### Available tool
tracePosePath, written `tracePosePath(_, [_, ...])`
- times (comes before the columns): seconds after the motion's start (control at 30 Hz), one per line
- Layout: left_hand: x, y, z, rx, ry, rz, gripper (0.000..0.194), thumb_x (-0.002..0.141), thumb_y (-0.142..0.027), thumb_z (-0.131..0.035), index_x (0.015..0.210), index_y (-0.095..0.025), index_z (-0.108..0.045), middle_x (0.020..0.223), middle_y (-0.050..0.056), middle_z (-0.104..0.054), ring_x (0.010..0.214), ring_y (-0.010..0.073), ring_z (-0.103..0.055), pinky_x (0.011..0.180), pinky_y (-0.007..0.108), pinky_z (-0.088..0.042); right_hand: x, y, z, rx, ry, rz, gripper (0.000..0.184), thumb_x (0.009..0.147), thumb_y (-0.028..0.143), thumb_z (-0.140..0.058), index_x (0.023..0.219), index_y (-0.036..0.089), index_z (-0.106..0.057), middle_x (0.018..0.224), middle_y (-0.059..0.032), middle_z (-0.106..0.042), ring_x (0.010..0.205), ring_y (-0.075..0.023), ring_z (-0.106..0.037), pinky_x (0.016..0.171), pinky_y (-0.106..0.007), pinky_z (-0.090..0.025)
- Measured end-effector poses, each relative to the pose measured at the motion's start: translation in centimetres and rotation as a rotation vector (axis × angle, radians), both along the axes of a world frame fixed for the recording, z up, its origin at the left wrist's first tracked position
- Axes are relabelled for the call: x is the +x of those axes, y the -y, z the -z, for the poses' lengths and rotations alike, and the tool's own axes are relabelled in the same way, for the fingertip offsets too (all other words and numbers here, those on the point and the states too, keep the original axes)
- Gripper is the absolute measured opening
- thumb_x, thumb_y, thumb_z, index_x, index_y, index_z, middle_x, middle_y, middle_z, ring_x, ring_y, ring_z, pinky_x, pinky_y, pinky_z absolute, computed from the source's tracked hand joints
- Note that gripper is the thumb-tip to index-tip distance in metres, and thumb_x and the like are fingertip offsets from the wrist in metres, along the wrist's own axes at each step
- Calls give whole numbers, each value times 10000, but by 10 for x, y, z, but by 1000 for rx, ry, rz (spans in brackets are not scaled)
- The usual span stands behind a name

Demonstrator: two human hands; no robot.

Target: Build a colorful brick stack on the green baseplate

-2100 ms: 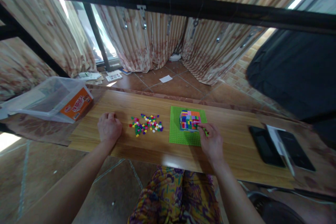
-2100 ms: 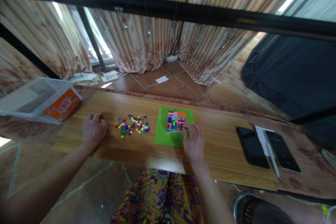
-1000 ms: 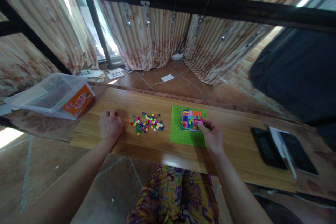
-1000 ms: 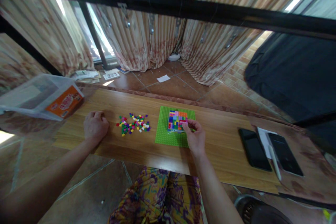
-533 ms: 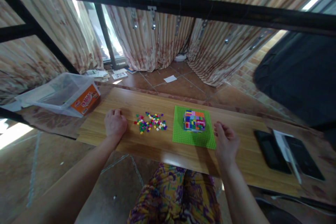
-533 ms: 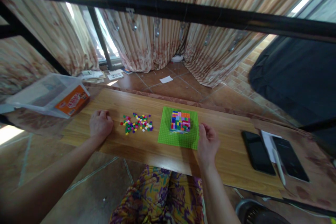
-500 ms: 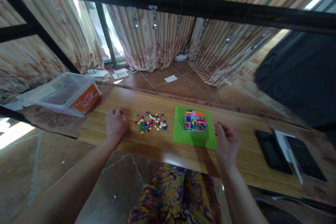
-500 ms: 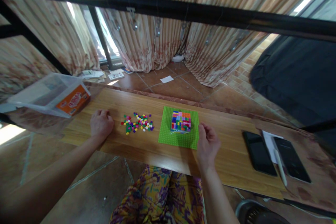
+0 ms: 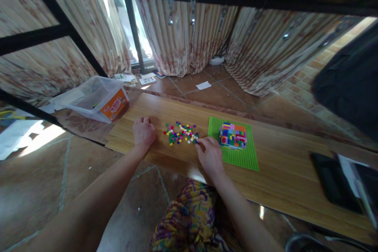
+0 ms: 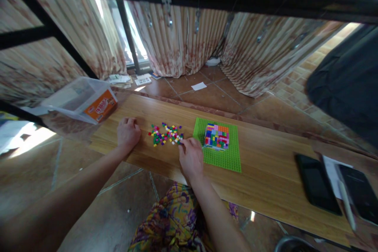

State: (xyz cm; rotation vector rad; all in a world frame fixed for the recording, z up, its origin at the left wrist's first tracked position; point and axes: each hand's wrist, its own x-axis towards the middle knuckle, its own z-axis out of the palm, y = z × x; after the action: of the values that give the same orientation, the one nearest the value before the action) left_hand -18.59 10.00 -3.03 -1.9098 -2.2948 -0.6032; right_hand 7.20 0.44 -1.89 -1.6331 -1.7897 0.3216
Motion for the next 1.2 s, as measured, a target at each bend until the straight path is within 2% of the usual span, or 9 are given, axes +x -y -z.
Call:
tracePosePath(0.13, [1, 0, -1, -5, 2, -5, 345, 876, -175, -423, 1097, -111, -680, 1101, 174, -633, 1086, 304, -574, 926, 414, -455, -7, -8, 4, -9, 129, 12, 146, 894, 215, -603, 949, 193, -737, 960, -87, -652, 929, -236, -566, 834, -351, -462])
tracePosePath(0.3, [1, 0, -1, -6, 0, -5, 358, 880, -178, -420, 1123, -109, -673, 1104, 174, -637, 1078, 303, -580, 919, 417, -459, -11, -12, 8, 11, 178, 24, 164, 916, 219, -575, 892, 207, -737, 981, -96, -648, 940, -245, -546, 843, -365, -461])
tracePosePath(0.4, [0, 0, 1, 5, -12, -3, 352, 883, -179, -421, 1111, -106, -679, 1099, 174, -641, 1068, 305, -586, 909, 418, -464, -14, -12, 2, 29, 137, 11, 185, 917, 194, -549, 870, 197, -728, 986, -101, -663, 952, -245, -564, 856, -367, -471])
tracePosePath(0.5, [-2, -1, 3, 20, -18, 4, 341, 877, -180, -431, 1093, -105, -685, 1085, 173, -643, 1060, 308, -588, 904, 419, -466, -9, -2, -10, 48, -18, 5, 202, 928, 213, -517, 889, 184, -713, 946, -91, -689, 909, -221, -615, 830, -345, -495])
tracePosePath(0.63, [-5, -3, 6, 41, -2, 10, 345, 864, -180, -439, 1098, -115, -685, 1083, 170, -635, 1055, 305, -589, 913, 422, -463, 22, 21, -23, 16, -311, 134, 205, 892, 346, -579, 899, 198, -721, 862, -54, -735, 736, -179, -670, 711, -301, -523])
tracePosePath(0.73, [-6, -4, 6, 47, 7, 14, 342, 864, -193, -437, 1085, -122, -688, 1079, 172, -630, 1052, 306, -591, 922, 429, -460, 61, 36, -26, -21, -471, 347, 261, 807, 432, -662, 895, 197, -737, 849, -57, -760, 738, -199, -699, 704, -309, -538])
tracePosePath(0.83, [-6, -5, 5, 46, 5, 8, 340, 858, -202, -437, 1075, -134, -690, 1088, 168, -633, 1053, 309, -588, 925, 434, -462, 97, 40, -29, -50, -545, 457, 309, 742, 451, -695, 881, 178, -735, 820, -73, -762, 721, -214, -703, 689, -320, -540])
tracePosePath(0.97, [-5, -5, 4, 36, -7, -5, 350, 859, -207, -423, 1078, -141, -688, 1098, 164, -638, 1045, 309, -589, 913, 432, -469, 122, 33, -35, -55, -373, 472, 310, 740, 453, -653, 851, 177, -740, 798, -78, -758, 710, -221, -695, 677, -327, -526])
tracePosePath(1.2, [-5, -5, 4, 31, -30, -8, 364, 861, -212, -418, 1096, -125, -682, 1096, 176, -640, 1045, 317, -590, 910, 437, -474, 124, 18, -36, -8, 0, 371, 326, 793, 386, -510, 862, 180, -754, 845, -96, -756, 722, -231, -680, 729, -363, -510])
